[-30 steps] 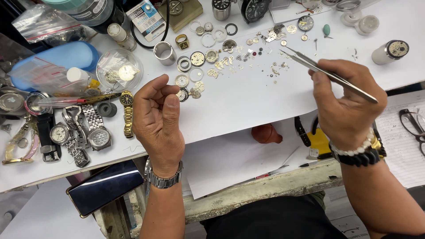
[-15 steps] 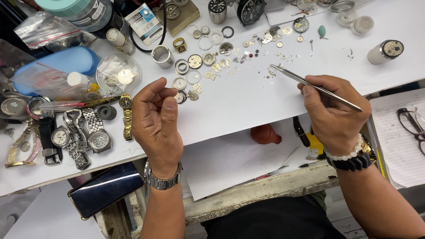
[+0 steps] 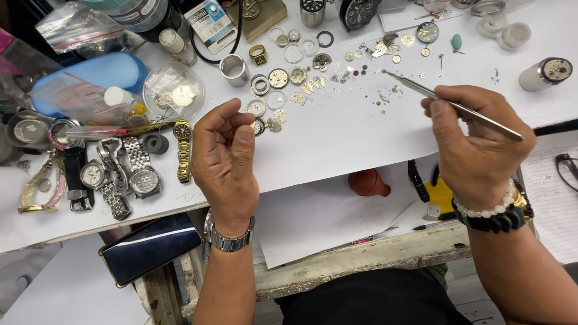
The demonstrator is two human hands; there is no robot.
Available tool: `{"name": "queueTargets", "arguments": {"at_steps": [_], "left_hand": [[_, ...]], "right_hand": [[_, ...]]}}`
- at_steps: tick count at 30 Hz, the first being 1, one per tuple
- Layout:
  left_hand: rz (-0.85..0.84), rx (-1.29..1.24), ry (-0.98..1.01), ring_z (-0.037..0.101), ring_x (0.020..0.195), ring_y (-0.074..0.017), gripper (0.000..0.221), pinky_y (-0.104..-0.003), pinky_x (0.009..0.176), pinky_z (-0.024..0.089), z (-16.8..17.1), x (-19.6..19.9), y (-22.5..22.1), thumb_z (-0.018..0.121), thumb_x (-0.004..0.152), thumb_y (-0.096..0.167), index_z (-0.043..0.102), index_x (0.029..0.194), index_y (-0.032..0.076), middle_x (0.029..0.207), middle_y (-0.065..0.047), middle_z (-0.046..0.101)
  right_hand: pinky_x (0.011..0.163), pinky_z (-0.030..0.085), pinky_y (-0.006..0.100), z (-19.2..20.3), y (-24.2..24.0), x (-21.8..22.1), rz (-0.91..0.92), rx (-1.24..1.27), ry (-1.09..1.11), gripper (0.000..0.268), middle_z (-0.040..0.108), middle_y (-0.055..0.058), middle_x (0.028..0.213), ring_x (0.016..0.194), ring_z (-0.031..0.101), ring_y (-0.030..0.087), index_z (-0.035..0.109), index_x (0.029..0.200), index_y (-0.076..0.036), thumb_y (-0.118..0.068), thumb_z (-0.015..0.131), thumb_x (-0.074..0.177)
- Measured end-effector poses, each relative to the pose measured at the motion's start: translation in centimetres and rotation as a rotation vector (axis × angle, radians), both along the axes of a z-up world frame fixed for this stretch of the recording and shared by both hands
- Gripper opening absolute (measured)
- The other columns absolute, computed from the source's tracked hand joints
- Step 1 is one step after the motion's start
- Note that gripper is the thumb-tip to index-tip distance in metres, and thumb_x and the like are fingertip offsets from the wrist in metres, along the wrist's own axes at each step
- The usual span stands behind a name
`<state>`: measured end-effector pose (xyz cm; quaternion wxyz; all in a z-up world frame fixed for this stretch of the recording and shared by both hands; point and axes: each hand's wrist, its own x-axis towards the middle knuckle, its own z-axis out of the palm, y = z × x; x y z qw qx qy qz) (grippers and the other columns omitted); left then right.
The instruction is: Using tweezers to sort and assemble intricate watch components at a repair bench.
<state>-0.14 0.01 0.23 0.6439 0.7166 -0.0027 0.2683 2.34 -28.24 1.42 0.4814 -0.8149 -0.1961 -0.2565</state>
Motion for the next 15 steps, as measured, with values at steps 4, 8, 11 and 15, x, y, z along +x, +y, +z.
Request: {"name": "queueTargets", "arguments": {"at_steps": [4,8,11,15], "left_hand": [[-0.002,0.005,-0.004,0.066,0.105,-0.0175,0.038,-0.029,0.094,0.058,0.1,0.0,0.0,0.060,0.105,0.030,0.058,0.130,0.002,0.111,-0.012,0.067],[-0.006,-0.014,0.011,0.065,0.105,-0.0166,0.038,-0.028,0.093,0.058,0.1,0.0,0.1,0.060,0.105,0.031,0.058,0.130,0.003,0.111,-0.011,0.066],[-0.010,-0.009,0.016,0.066,0.106,-0.0164,0.038,-0.028,0.093,0.058,0.1,0.0,0.1,0.060,0.105,0.031,0.058,0.130,0.004,0.111,-0.011,0.067],[-0.008,0.000,0.005,0.066,0.105,-0.0170,0.037,-0.029,0.093,0.058,0.1,0.0,0.1,0.060,0.105,0.030,0.058,0.130,0.003,0.111,-0.012,0.066]], "right_hand": [[0.088,0.065,0.043,-0.3,1.2,0.7,0.063,-0.003,0.002,0.011,0.065,0.038,0.110,0.098,0.073,0.045,0.060,0.121,0.025,0.020,0.063,0.111],[0.090,0.064,0.040,-0.4,2.0,0.7,0.048,0.014,0.056,0.010,0.067,0.033,0.110,0.100,0.073,0.040,0.063,0.120,0.022,0.018,0.064,0.110],[0.089,0.063,0.039,-0.3,2.4,0.7,0.050,0.002,0.052,0.010,0.068,0.033,0.110,0.099,0.073,0.039,0.064,0.119,0.022,0.018,0.065,0.109],[0.087,0.063,0.038,-0.3,2.5,0.7,0.026,-0.011,0.039,0.011,0.069,0.032,0.110,0.098,0.074,0.038,0.065,0.118,0.021,0.016,0.067,0.109]]}}
